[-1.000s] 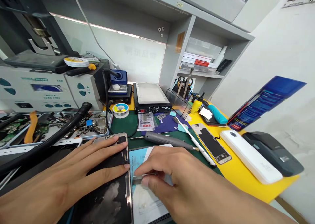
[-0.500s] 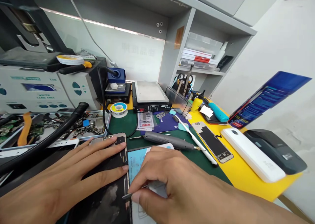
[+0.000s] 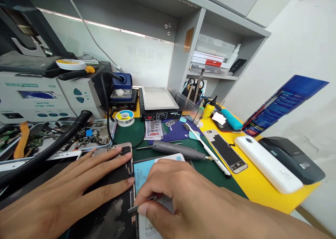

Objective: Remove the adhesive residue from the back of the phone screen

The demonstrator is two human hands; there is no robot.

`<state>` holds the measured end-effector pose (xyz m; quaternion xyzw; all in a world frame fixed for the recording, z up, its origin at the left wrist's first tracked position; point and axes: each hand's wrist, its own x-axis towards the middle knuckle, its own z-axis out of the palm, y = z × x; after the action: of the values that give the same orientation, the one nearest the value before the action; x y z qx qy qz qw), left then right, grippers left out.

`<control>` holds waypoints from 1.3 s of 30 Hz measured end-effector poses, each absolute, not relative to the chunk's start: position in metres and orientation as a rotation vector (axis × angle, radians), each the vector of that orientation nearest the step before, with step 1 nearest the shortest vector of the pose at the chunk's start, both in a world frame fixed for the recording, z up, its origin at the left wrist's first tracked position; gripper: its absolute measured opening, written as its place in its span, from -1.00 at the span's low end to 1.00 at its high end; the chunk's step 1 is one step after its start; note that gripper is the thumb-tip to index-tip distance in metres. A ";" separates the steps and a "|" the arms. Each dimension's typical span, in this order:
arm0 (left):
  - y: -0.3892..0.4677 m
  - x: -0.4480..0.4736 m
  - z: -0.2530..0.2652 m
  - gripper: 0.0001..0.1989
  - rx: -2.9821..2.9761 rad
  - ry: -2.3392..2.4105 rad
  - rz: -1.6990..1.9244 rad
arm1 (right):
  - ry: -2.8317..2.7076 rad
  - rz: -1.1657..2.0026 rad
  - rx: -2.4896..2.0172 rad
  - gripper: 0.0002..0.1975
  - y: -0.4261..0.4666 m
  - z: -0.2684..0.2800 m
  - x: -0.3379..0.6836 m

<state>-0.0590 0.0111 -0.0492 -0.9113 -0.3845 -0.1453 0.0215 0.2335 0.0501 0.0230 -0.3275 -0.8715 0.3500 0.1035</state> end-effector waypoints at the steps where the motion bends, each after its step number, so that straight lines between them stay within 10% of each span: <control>1: 0.011 -0.059 -0.050 0.00 -2.824 -1.192 -0.467 | -2.567 1.016 -0.950 -0.90 0.050 0.023 0.233; 39: 0.010 -0.059 -0.054 -0.09 -2.675 -1.089 -0.419 | -2.921 0.359 -0.557 -0.87 0.042 0.005 0.250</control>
<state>-0.0593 0.0095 -0.0537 -0.9108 -0.3709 -0.1428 0.1113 0.2496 0.0423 0.0050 -0.1855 -0.9726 0.1195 0.0730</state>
